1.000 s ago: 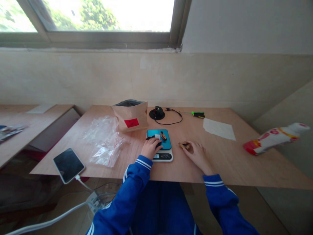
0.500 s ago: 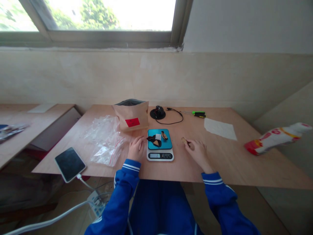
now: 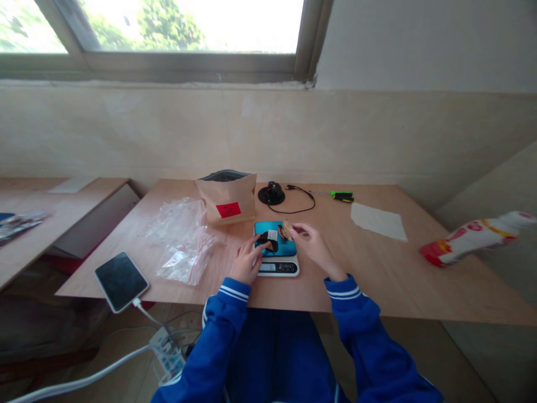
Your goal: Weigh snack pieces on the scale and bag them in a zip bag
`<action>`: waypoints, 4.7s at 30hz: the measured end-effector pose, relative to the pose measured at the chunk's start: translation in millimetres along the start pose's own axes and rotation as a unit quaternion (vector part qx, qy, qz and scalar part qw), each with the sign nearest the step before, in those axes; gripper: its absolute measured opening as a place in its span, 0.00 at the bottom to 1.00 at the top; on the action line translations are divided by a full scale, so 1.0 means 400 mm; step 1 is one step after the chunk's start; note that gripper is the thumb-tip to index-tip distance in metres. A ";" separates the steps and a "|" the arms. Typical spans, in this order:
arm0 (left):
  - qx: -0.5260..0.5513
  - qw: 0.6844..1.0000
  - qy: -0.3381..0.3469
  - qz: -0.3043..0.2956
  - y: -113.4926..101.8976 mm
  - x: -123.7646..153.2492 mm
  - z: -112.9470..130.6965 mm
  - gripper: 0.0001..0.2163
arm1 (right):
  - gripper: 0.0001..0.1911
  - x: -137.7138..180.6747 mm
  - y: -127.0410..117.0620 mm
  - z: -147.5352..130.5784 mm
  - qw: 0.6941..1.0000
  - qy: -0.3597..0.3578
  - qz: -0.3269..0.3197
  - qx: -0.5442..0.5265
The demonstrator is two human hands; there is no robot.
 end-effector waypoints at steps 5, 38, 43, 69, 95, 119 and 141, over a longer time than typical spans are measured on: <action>-0.022 1.000 0.006 0.009 0.001 0.007 0.010 0.18 | 0.14 -0.045 0.058 -0.062 0.992 -0.084 -0.033 0.083; -0.024 0.998 -0.061 -0.009 0.020 -0.059 0.010 0.21 | 0.13 0.089 -0.066 0.122 0.920 -0.021 -0.041 0.388; -0.034 0.998 -0.055 -0.002 0.027 -0.072 0.009 0.17 | 0.16 0.065 -0.019 0.087 0.945 -0.027 -0.060 0.320; -0.046 0.972 -0.183 0.137 -0.088 0.083 -0.202 0.18 | 0.16 0.182 -0.124 0.152 0.937 -0.004 0.070 0.343; -0.034 0.977 -0.192 0.082 -0.066 0.082 -0.197 0.18 | 0.21 0.213 -0.086 0.170 0.943 -0.039 0.087 0.319; -0.016 0.983 -0.174 0.061 -0.053 0.039 -0.103 0.19 | 0.11 0.134 -0.036 0.035 0.988 -0.051 0.082 0.121; 0.040 0.993 -0.077 0.078 -0.069 -0.076 -0.059 0.09 | 0.17 0.120 -0.074 0.180 0.963 -0.043 -0.027 0.265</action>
Point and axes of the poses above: each hand's wrist, its own x-axis away from the middle knuckle, its own y-axis out of the palm, z = x × y, the point moved 10 cm from there along -x, towards the middle knuckle, and after that the axes turned 9 degrees about -y, right-handed, at the moved point
